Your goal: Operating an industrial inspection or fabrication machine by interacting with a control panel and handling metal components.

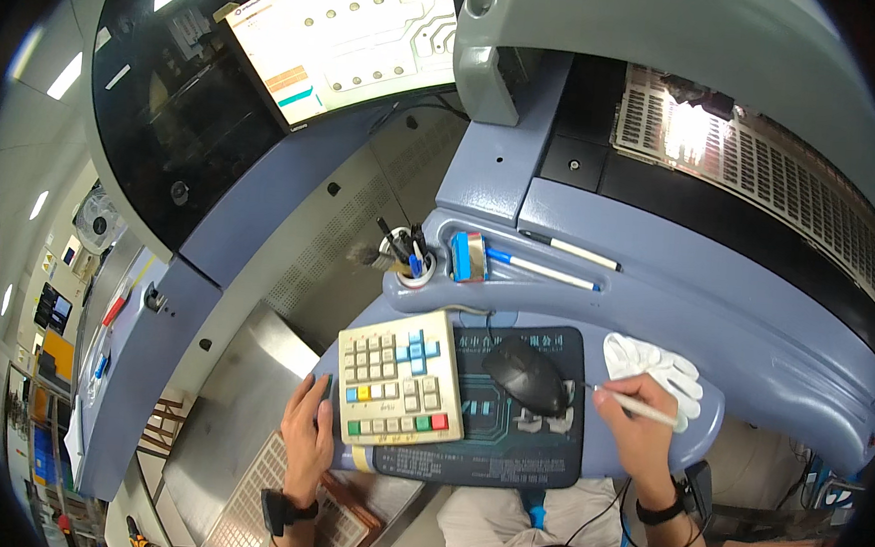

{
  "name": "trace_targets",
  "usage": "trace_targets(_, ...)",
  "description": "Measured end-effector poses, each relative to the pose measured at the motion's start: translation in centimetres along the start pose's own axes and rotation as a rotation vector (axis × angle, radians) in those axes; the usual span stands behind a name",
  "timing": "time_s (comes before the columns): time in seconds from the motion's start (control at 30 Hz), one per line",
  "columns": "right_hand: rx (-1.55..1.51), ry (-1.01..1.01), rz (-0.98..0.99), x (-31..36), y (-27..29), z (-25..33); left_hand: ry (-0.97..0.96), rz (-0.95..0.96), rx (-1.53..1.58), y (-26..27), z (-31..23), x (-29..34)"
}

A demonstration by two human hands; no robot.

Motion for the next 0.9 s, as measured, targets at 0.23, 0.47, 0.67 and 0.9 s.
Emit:
trace_targets(0.23, 0.064, -0.033, -0.008, 0.2, -0.5, 1.2, 0.043, 0.018, 0.037, -0.1, 0.8, 0.0)
trace_targets(0.47, 0.242, -0.076, 0.092, -0.3, -0.6, 1.3, 0.049, 0.047, -0.019, -0.8, 0.5, -0.6)
trace_targets(0.67, 0.242, 0.132, 0.007, -0.6, -1.1, 2.4, 0.188, 0.082, 0.077, -1.4, 1.8, 0.3)
trace_targets(0.9, 0.034, 0.002, 0.12, -0.8, -1.9, 2.5, 0.223, 0.114, 0.058, -1.1, 1.4, 0.2)
Point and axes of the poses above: each hand's wrist, its own x-axis away from the middle knuckle, its own y-axis out of the back of the hand, z = x × y, the point moved 7 cm from there along -x, towards the middle knuckle, and after that the axes turned 3 degrees about z, right-handed, at the moved point
